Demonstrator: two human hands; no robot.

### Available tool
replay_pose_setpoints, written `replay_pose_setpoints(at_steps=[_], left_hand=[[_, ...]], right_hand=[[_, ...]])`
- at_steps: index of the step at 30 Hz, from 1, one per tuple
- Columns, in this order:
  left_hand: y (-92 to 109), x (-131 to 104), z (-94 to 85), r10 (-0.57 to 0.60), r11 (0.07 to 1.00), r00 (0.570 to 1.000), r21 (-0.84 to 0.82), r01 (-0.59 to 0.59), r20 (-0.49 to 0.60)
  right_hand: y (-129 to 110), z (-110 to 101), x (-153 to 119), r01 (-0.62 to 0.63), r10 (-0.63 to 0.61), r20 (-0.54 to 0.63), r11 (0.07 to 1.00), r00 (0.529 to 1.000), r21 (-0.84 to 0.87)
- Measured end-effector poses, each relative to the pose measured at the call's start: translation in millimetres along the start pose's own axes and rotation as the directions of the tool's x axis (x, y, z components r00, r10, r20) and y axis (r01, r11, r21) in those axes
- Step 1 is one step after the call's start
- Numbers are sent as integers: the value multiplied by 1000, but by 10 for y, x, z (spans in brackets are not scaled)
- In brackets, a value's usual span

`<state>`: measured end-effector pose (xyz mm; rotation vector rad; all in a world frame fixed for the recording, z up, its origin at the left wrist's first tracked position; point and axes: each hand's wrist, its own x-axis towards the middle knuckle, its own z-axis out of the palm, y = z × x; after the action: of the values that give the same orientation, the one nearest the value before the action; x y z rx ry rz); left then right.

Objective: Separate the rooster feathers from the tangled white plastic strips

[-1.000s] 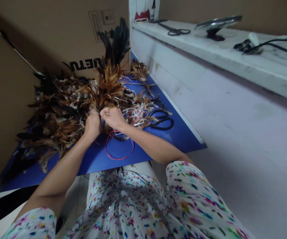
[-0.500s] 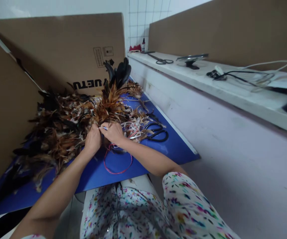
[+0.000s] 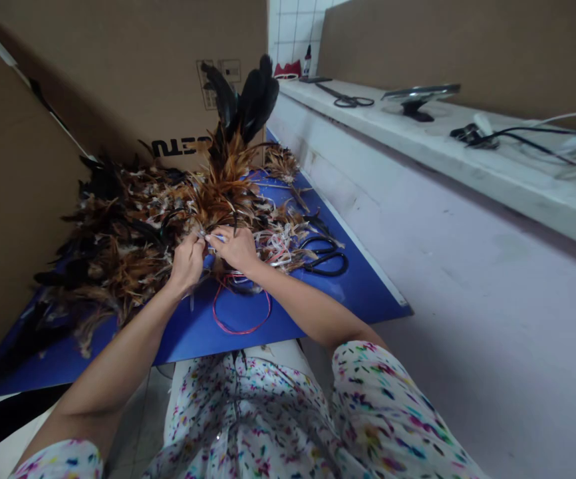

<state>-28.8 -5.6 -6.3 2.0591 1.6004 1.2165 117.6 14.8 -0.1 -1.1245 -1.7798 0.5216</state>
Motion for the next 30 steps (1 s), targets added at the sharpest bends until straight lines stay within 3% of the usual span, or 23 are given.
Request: replay_pose_setpoints(at_steps=[3,10,16,24,30], left_hand=[[5,-7,-21,-40,999,999,-22,40,12],[-46,11,27,-2,999,1000,49,3,-17],[-85,5,82,33,991,998,133,-27,-46],[-51,-40,58,85,991,996,103,-83,-18],[-92,-49,70,102,989,994,106,-99,-25]], right_hand=[[-10,-24,-1,-28,28,0,1000,1000,3],[-40,-29,-19,-40,40,-3,999,999,-22],[-43,1,-13,-33,33,9,995,999,92],[-30,3,16,-153,147,42,957,988,246],[-28,-14,16,-135,126,49,957,991,257]])
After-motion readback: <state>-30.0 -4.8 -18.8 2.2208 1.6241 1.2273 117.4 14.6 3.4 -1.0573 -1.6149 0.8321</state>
